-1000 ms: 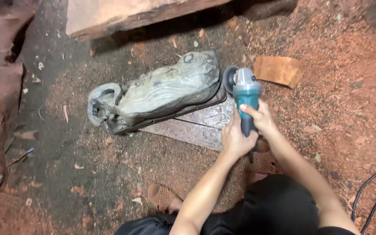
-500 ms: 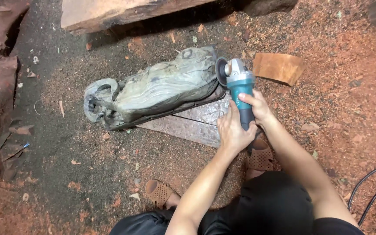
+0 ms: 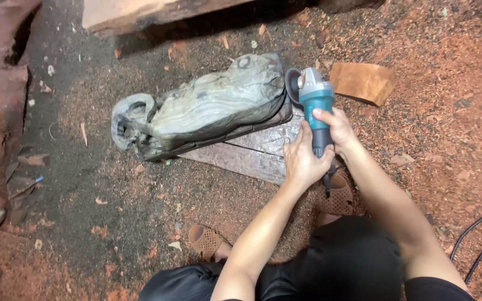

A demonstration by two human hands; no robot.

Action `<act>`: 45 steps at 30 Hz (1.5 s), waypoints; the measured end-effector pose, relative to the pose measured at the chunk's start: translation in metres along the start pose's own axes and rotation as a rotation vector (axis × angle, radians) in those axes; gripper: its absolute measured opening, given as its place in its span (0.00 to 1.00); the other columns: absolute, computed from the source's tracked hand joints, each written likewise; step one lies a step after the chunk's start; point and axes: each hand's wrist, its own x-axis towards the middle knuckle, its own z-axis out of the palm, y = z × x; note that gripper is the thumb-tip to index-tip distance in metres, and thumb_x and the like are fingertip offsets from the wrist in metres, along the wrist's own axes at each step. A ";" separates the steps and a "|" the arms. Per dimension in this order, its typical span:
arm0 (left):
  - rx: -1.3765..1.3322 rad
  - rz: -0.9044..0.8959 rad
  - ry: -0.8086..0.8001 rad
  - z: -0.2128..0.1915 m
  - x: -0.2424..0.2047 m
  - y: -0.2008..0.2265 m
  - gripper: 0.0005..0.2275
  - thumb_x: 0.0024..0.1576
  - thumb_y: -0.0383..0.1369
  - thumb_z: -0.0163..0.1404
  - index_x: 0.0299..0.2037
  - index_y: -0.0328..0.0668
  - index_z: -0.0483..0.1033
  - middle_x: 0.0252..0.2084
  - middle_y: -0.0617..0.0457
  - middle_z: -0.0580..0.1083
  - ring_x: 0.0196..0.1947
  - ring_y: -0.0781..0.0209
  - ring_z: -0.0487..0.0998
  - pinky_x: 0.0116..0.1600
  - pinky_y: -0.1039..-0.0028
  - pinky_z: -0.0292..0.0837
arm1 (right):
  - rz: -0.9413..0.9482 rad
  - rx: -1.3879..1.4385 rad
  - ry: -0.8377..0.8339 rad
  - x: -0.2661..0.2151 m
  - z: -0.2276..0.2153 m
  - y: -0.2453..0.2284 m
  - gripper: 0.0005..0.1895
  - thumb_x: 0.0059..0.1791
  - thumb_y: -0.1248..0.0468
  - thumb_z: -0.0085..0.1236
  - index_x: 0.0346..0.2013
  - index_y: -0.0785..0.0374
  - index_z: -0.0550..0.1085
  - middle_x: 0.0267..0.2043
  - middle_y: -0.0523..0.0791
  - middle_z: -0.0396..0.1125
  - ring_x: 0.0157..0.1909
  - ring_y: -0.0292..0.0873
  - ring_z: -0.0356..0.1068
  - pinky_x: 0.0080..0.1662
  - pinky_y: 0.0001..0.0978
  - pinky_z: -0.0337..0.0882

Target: Grinding and smoothing a wooden sculpture using a handheld angle grinder.

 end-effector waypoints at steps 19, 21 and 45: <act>0.033 -0.037 -0.053 0.003 -0.019 -0.026 0.39 0.43 0.39 0.54 0.66 0.23 0.64 0.59 0.29 0.72 0.51 0.41 0.80 0.55 0.67 0.62 | -0.041 0.042 0.076 -0.009 -0.007 0.048 0.16 0.41 0.57 0.72 0.36 0.61 0.77 0.26 0.43 0.66 0.31 0.38 0.69 0.35 0.29 0.70; 0.050 -0.020 -0.040 0.000 -0.020 -0.022 0.39 0.43 0.39 0.55 0.66 0.23 0.64 0.59 0.28 0.72 0.52 0.41 0.80 0.55 0.65 0.62 | -0.045 0.046 0.067 -0.006 -0.007 0.047 0.16 0.41 0.57 0.72 0.37 0.61 0.77 0.28 0.43 0.67 0.33 0.37 0.69 0.36 0.29 0.70; 0.196 0.028 0.010 -0.014 -0.005 -0.010 0.39 0.46 0.39 0.58 0.66 0.20 0.62 0.60 0.26 0.71 0.54 0.38 0.78 0.54 0.65 0.63 | 0.080 0.132 -0.063 0.016 -0.003 0.021 0.17 0.38 0.54 0.73 0.33 0.60 0.78 0.27 0.44 0.66 0.32 0.41 0.69 0.39 0.33 0.69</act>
